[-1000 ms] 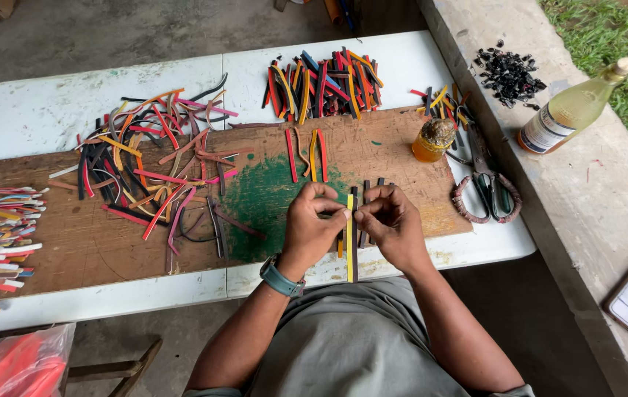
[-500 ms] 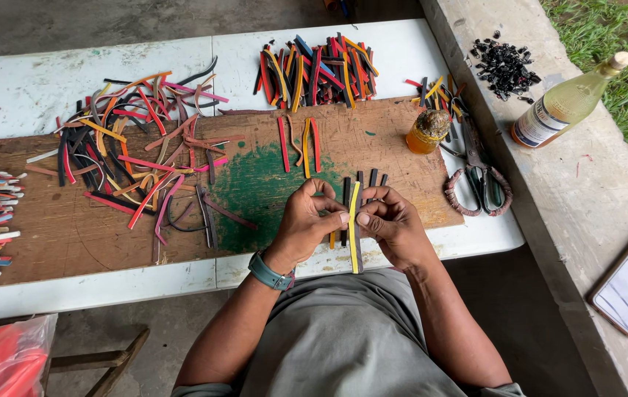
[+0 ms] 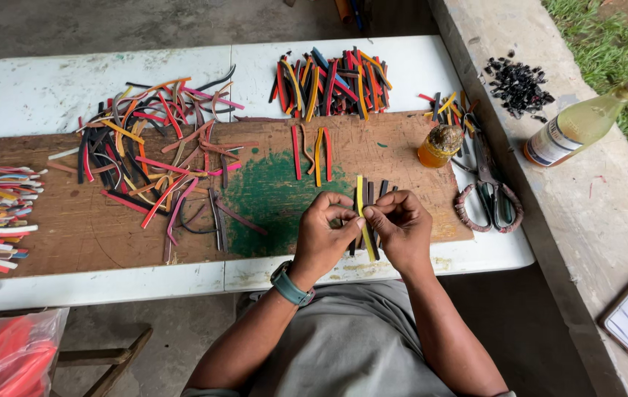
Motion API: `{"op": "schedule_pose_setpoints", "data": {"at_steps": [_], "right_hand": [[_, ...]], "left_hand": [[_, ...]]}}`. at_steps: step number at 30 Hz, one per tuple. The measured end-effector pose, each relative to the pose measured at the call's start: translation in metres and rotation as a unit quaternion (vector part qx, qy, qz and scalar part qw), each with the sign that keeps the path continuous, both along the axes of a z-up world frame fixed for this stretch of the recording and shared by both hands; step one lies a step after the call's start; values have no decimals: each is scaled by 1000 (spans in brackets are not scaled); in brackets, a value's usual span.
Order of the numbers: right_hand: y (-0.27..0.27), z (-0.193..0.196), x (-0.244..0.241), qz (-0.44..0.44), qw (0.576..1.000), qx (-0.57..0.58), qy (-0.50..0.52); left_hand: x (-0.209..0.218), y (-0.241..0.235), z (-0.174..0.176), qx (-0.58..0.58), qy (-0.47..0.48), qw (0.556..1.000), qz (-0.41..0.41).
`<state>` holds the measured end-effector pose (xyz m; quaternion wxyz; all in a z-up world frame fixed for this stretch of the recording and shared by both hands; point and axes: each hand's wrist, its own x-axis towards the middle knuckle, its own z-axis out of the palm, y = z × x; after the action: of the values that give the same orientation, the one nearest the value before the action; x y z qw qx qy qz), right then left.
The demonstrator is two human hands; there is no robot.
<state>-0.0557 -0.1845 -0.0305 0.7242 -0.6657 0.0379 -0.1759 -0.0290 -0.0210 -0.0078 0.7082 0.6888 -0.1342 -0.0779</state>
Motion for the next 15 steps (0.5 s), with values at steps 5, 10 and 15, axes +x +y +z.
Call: {"op": "schedule_pose_setpoints", "data": {"at_steps": [5,10,15], "right_hand": [[-7,-5,2,24,999,35,30],[-50,-18,13,-41,999,-16,19],[-84,-30,16,-67,972,-201,107]], "left_hand": [[15,-1,-5,-2,-40,999,-8],[129,17,-12,73,-98,987,102],[261,18,-31,84,-22,980,180]]}}
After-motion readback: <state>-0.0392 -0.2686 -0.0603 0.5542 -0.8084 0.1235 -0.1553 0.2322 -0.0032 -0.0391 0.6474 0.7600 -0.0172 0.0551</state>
